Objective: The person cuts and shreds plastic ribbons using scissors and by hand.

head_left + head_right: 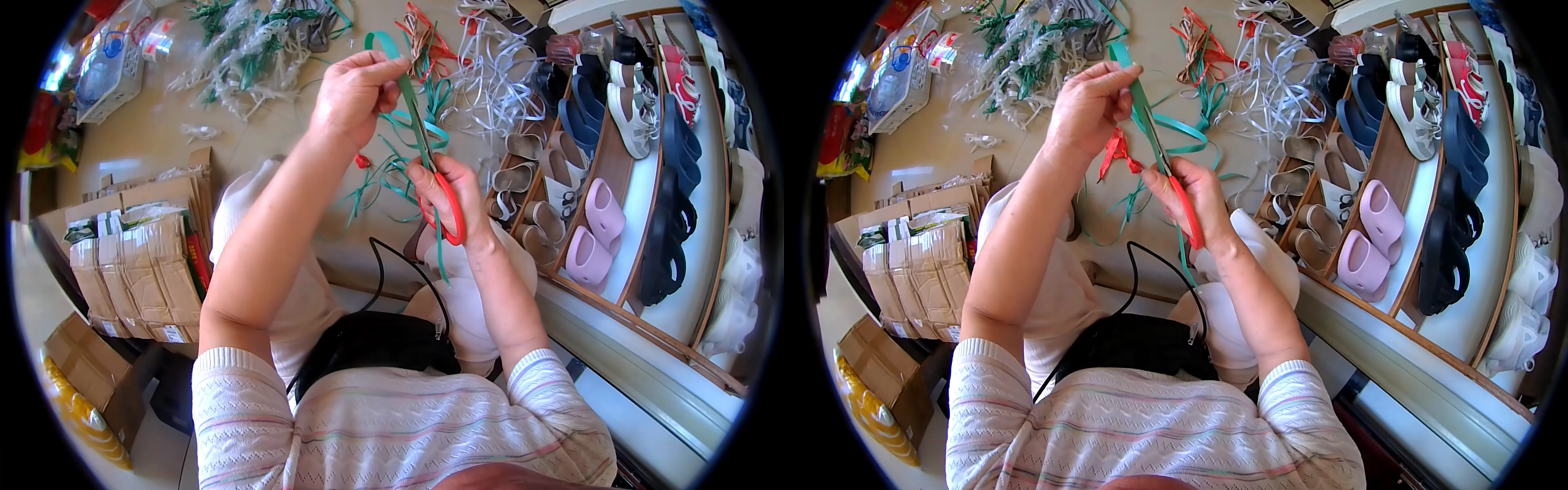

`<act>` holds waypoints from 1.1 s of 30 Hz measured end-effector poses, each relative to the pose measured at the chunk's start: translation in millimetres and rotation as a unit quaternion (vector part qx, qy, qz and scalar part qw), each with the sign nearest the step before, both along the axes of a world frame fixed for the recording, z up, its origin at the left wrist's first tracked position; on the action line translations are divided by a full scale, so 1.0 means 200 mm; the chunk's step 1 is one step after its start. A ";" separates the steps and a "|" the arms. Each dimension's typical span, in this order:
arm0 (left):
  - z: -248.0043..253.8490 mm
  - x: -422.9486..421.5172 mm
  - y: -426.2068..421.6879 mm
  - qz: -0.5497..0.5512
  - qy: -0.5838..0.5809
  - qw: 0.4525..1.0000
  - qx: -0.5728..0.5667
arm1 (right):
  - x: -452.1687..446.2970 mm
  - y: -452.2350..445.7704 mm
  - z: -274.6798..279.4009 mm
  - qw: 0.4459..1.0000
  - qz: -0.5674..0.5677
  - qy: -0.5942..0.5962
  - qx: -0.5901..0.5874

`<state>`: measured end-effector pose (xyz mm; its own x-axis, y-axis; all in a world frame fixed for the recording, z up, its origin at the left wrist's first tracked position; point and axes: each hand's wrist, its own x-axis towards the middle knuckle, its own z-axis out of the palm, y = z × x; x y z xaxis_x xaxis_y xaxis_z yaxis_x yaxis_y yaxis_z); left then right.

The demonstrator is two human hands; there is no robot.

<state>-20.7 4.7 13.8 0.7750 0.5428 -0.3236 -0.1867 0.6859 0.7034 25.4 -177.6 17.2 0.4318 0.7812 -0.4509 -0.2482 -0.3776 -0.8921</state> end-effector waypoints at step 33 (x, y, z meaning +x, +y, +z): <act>0.04 0.00 -0.02 0.031 0.017 0.999 0.001 | 0.00 0.00 -0.01 0.999 -0.006 0.032 0.006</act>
